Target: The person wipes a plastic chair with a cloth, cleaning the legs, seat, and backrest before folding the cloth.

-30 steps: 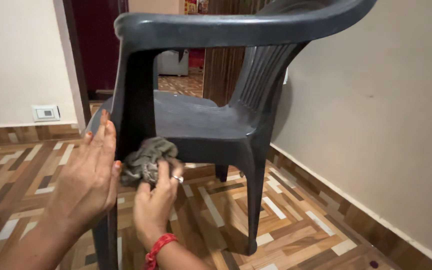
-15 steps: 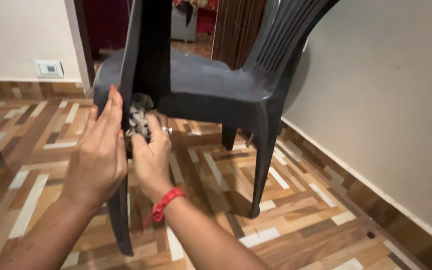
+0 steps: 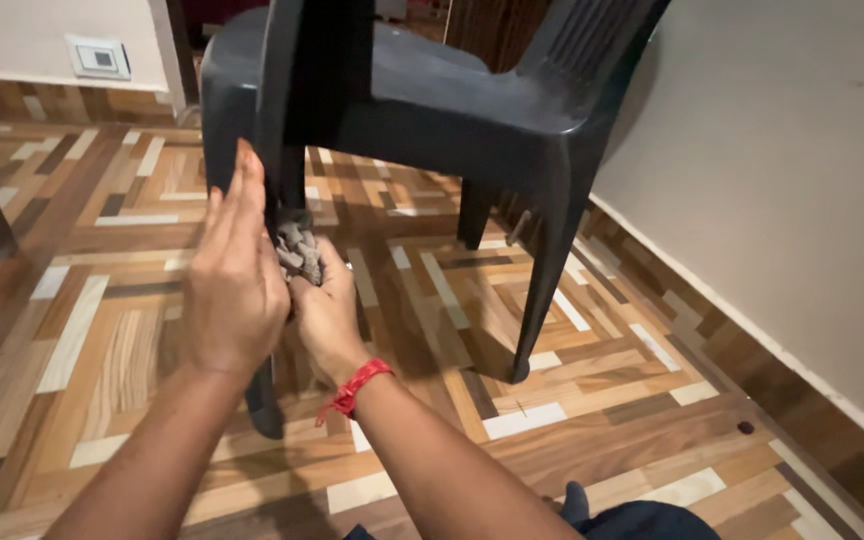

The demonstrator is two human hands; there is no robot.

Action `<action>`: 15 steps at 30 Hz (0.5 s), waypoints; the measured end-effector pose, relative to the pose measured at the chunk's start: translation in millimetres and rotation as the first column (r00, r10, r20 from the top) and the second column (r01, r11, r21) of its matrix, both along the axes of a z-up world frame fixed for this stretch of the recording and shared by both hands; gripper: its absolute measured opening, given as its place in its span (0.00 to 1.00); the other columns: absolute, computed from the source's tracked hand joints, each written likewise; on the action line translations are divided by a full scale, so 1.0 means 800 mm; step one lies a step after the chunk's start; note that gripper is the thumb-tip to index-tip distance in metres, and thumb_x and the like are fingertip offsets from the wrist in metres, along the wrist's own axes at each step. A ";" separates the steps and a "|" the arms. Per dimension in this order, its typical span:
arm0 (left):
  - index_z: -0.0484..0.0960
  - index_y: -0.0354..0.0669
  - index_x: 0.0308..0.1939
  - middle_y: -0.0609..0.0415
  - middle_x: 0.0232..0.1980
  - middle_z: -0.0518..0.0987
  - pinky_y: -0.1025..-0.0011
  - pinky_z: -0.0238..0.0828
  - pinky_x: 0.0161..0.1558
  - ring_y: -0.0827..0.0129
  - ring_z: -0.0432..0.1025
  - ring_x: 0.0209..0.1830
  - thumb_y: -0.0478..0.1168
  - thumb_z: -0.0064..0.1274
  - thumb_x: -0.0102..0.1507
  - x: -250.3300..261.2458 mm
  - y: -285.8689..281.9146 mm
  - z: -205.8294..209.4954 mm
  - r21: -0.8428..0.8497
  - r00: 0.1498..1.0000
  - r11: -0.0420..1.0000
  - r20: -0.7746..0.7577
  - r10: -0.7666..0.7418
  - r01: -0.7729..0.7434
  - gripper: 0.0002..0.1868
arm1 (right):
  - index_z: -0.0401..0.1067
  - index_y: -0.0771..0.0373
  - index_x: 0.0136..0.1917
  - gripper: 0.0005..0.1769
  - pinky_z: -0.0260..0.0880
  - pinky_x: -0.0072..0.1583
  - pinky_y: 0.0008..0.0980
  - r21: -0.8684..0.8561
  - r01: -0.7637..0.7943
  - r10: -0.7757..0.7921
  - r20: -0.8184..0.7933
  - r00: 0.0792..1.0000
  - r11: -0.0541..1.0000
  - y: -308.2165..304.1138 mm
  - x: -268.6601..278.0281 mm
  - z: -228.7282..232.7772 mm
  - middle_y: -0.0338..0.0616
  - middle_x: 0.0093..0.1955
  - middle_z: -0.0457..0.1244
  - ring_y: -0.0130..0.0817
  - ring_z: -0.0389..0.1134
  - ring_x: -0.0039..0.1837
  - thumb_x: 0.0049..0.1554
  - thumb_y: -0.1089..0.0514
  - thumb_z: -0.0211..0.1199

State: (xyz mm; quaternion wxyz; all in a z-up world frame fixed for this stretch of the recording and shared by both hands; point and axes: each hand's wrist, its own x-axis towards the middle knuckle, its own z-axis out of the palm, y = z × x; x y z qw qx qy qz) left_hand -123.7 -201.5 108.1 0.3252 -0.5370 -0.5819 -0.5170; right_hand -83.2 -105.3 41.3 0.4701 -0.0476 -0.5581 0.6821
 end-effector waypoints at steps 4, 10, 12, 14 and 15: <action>0.61 0.31 0.76 0.36 0.77 0.65 0.50 0.56 0.77 0.45 0.63 0.76 0.22 0.37 0.65 0.005 -0.011 -0.032 -0.031 0.996 0.999 0.084 -0.027 0.029 0.33 | 0.71 0.66 0.60 0.24 0.69 0.62 0.26 0.054 0.053 -0.055 0.032 0.998 0.997 0.004 -0.009 -0.040 0.39 0.55 0.68 0.25 0.68 0.58 0.53 0.77 0.50; 0.63 0.30 0.75 0.35 0.74 0.68 0.49 0.57 0.75 0.43 0.65 0.72 0.21 0.38 0.62 0.000 -0.018 -0.073 -0.072 0.989 0.997 0.142 -0.029 0.040 0.34 | 0.71 0.67 0.60 0.24 0.69 0.60 0.27 0.022 0.093 -0.095 0.153 0.984 0.995 -0.005 -0.007 -0.087 0.42 0.54 0.68 0.28 0.69 0.57 0.53 0.78 0.48; 0.65 0.32 0.75 0.36 0.73 0.70 0.49 0.59 0.76 0.44 0.69 0.70 0.21 0.38 0.63 -0.003 -0.018 -0.089 -0.079 0.983 0.996 0.184 -0.024 0.039 0.34 | 0.70 0.66 0.59 0.23 0.70 0.56 0.29 -0.048 0.085 -0.072 0.228 0.971 0.995 -0.012 -0.003 -0.098 0.42 0.53 0.68 0.29 0.68 0.55 0.54 0.78 0.48; 0.67 0.33 0.73 0.34 0.71 0.72 0.49 0.62 0.70 0.39 0.67 0.69 0.22 0.39 0.60 -0.005 -0.021 -0.106 -0.137 0.969 0.990 0.248 0.006 0.029 0.35 | 0.70 0.65 0.59 0.25 0.70 0.57 0.27 -0.112 0.053 -0.028 0.218 0.976 0.992 -0.011 -0.007 -0.107 0.40 0.54 0.68 0.27 0.69 0.56 0.52 0.78 0.46; 0.68 0.34 0.72 0.34 0.70 0.73 0.49 0.64 0.68 0.37 0.66 0.68 0.22 0.39 0.59 -0.003 -0.026 -0.118 -0.172 0.959 0.985 0.282 0.024 0.026 0.35 | 0.70 0.64 0.59 0.26 0.70 0.57 0.26 -0.150 0.039 -0.006 0.215 0.977 0.988 -0.015 -0.006 -0.117 0.39 0.54 0.68 0.26 0.69 0.56 0.51 0.79 0.45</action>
